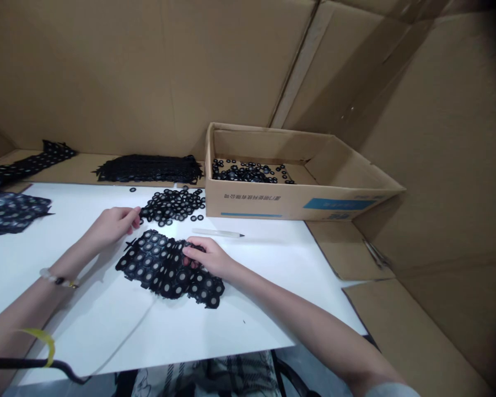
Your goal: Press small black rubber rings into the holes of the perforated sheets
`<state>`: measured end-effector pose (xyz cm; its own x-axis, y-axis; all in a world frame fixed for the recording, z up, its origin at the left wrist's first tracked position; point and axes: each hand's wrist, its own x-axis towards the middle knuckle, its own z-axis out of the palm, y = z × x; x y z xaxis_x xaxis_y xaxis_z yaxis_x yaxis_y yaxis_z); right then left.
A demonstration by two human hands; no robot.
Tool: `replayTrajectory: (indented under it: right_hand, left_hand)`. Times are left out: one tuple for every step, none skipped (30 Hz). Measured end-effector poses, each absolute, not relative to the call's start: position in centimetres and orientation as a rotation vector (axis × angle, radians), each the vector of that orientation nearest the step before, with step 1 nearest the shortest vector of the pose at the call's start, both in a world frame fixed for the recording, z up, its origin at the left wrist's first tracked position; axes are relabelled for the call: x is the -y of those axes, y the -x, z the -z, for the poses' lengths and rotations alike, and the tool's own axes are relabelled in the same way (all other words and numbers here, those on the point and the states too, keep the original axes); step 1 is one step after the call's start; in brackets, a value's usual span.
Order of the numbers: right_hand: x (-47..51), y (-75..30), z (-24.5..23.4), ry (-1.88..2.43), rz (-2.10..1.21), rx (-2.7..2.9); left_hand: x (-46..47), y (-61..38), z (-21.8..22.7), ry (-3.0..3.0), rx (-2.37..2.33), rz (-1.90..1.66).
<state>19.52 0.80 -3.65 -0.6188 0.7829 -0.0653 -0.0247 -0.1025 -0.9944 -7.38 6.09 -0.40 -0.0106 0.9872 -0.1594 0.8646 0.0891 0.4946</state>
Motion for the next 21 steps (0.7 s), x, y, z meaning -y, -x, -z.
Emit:
replayTrajectory:
  right_hand:
    - [-0.8,-19.5,3.6,0.845,-1.787,1.588]
    - [-0.8,-19.5,3.5,0.847,-1.79,1.587]
    - [-0.8,-19.5,3.5,0.848,-1.794,1.586]
    - [-0.8,-19.5,3.4,0.851,-1.798,1.585]
    - [-0.8,-19.5,3.4,0.854,-1.801,1.584]
    - [-0.8,-19.5,3.4,0.857,-1.804,1.58]
    - [-0.8,-19.5,3.4,0.859,-1.809,1.575]
    - [-0.7,-19.5,3.4,0.861,-1.814,1.57]
    - [-0.7,-19.5,3.5,0.857,-1.818,1.567]
    - [-0.7,-19.5,3.5,0.851,-1.822,1.563]
    - [-0.7,-19.5,3.5,0.844,-1.825,1.563]
    - [-0.7,-19.5,3.6,0.835,-1.825,1.57]
    - [-0.7,-19.5,3.6,0.821,-1.822,1.585]
    - [-0.6,-19.5,3.5,0.803,-1.815,1.608]
    - [-0.6,-19.6,3.5,0.78,-1.805,1.639]
    - [-0.6,-19.7,3.4,0.754,-1.792,1.676]
    - [-0.5,-19.8,3.3,0.729,-1.777,1.717]
    - [-0.5,-19.9,3.2,0.709,-1.76,1.755]
    - [-0.5,-19.9,3.1,0.694,-1.744,1.787]
    - [-0.4,-20.0,3.0,0.686,-1.728,1.808]
    - [-0.4,-20.0,3.0,0.681,-1.713,1.816]
  left_hand:
    - [-6.1,7.3,0.3,-1.836,-1.927,-0.41]
    - [-6.0,7.1,0.2,-1.857,-1.936,-0.46]
    - [-5.9,6.9,0.0,-1.881,-1.939,-0.502]
    - [-5.7,6.6,-0.1,-1.909,-1.933,-0.545]
    - [-5.4,6.3,-0.4,-1.947,-1.918,-0.587]
    - [-5.0,5.8,-0.6,-1.995,-1.891,-0.626]
    - [-4.6,5.2,-0.7,-2.048,-1.843,-0.661]
    - [-4.0,4.5,-0.8,-2.104,-1.761,-0.682]
    - [-3.4,3.8,-0.9,-2.154,-1.649,-0.683]
    - [-2.7,3.0,-0.8,-2.201,-1.522,-0.664]
    - [-2.0,2.3,-0.7,-2.248,-1.391,-0.617]
    - [-1.4,1.6,-0.5,-2.291,-1.291,-0.565]
    - [-0.9,1.0,-0.3,-2.329,-1.225,-0.517]
    - [-0.5,0.5,-0.1,-2.355,-1.19,-0.472]
    - [-0.2,0.2,0.1,-2.368,-1.184,-0.439]
    - [0.0,0.0,0.2,-2.367,-1.181,-0.415]
    - [0.1,-0.1,0.2,-2.356,-1.167,-0.4]
    - [0.1,-0.2,0.2,-2.341,-1.138,-0.389]
    - [0.1,-0.2,0.2,-2.324,-1.099,-0.384]
    - [0.1,-0.1,0.1,-2.304,-1.056,-0.386]
    - [0.1,0.0,0.1,-2.276,-1.026,-0.397]
